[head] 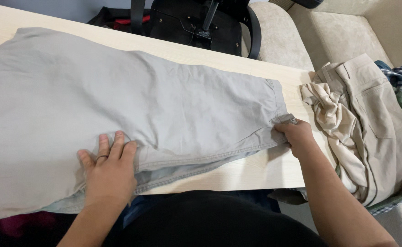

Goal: The person folds a pair of light gray trousers on a light-colored table. They lay the trousers flat, smooth them, fold one leg over the other, then fold the garment in half and again into a compact rectangle.

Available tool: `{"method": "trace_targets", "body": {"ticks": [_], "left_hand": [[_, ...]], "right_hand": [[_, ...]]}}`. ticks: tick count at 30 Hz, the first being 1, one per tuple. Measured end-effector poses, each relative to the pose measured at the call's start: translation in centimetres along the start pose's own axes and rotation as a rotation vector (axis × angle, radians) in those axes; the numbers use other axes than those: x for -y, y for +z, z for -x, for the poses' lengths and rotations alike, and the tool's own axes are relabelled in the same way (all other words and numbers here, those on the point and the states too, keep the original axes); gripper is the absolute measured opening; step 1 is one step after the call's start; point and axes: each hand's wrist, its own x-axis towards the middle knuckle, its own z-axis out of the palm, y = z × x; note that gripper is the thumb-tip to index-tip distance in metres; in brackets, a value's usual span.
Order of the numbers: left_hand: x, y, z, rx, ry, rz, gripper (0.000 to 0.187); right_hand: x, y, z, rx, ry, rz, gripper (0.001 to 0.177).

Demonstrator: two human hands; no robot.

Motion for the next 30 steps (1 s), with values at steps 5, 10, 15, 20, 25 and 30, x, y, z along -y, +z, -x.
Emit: {"method": "trace_targets", "body": {"ticks": [5,10,15,20,25,30], "left_hand": [[0.6,-3.2,-0.9,-0.143,0.066,0.139,0.056],[0.4,-4.7,3.1,-0.249,0.218,0.223,0.055],[4.1,-3.6,4.0,0.162,0.049,0.686,0.045],[8.6,-2.6,4.4,-0.209,-0.444,0.983,0.043],[9.6,-1.2,2.4,-0.347,-0.596,0.907,0.043],[10.6,-0.6,-0.5,-0.429,-0.629,0.799,0.044]], "right_hand": [[-1.7,-0.7,-1.2,-0.049,-0.055,-0.158,0.024],[-1.8,-1.0,-0.7,-0.014,-0.133,-0.168,0.041],[-0.7,-0.1,1.3,-0.407,-0.356,0.561,0.072],[0.4,1.4,3.4,-0.27,-0.539,0.647,0.063],[-1.2,2.9,3.5,0.136,-0.617,0.664,0.082],[-3.4,2.8,1.5,0.093,-0.502,0.818,0.087]]}}
